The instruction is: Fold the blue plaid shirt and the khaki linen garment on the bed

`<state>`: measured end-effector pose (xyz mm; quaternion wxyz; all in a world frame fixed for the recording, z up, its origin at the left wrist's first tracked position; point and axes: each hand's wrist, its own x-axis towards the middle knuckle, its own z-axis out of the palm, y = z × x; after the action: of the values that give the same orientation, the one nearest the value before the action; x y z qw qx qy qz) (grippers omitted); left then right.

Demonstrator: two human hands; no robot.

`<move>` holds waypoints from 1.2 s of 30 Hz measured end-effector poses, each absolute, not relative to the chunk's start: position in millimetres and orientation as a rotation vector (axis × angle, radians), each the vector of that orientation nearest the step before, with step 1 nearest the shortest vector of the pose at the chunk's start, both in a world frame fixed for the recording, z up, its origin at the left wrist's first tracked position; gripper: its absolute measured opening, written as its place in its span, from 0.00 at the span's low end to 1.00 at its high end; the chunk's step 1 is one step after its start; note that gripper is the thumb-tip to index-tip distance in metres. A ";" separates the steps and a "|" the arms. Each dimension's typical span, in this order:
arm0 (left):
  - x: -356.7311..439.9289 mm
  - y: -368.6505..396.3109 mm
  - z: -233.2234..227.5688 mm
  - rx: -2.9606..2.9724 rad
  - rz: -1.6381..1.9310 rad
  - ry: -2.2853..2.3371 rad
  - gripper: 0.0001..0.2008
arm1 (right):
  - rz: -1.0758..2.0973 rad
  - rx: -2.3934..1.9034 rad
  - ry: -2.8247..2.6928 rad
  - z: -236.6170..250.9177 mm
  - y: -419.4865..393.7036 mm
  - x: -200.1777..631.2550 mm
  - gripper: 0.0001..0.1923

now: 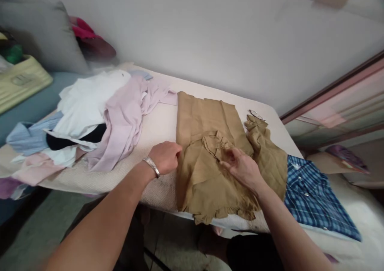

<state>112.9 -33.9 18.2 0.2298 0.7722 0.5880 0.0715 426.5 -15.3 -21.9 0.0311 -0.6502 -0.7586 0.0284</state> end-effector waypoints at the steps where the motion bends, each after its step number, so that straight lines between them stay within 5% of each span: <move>1: 115.7 -33.2 15.7 2.133 0.208 1.565 0.10 | 0.001 -2.029 -2.384 -26.6 -12.8 428.2 0.16; 11: 136.1 -14.9 -8.4 2.179 0.205 1.459 0.12 | -0.057 -2.056 -2.554 -36.6 12.2 430.1 0.11; 15: 136.1 -14.6 -11.2 2.180 0.213 1.447 0.11 | 0.305 -2.069 -2.075 -30.6 23.8 448.9 0.08; 21: 139.1 -13.1 -14.9 2.161 0.155 1.482 0.09 | 0.992 -1.542 -1.141 -19.7 36.9 474.5 0.05; 29: 143.2 -12.7 -15.5 2.175 0.176 1.494 0.07 | 0.755 -1.372 -1.101 -22.3 45.9 500.7 0.08; 33: 145.1 -12.7 -15.6 2.179 0.189 1.489 0.07 | 0.431 -1.636 -1.460 -13.1 34.2 487.3 0.18; 36: 145.6 -12.8 -14.4 2.166 0.210 1.501 0.07 | 0.548 -1.706 -1.949 -5.9 11.3 463.5 0.20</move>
<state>145.6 -12.8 -14.4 0.2462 0.7941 0.5503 0.0770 463.5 11.3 -5.9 0.2446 -0.6247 -0.7138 0.2008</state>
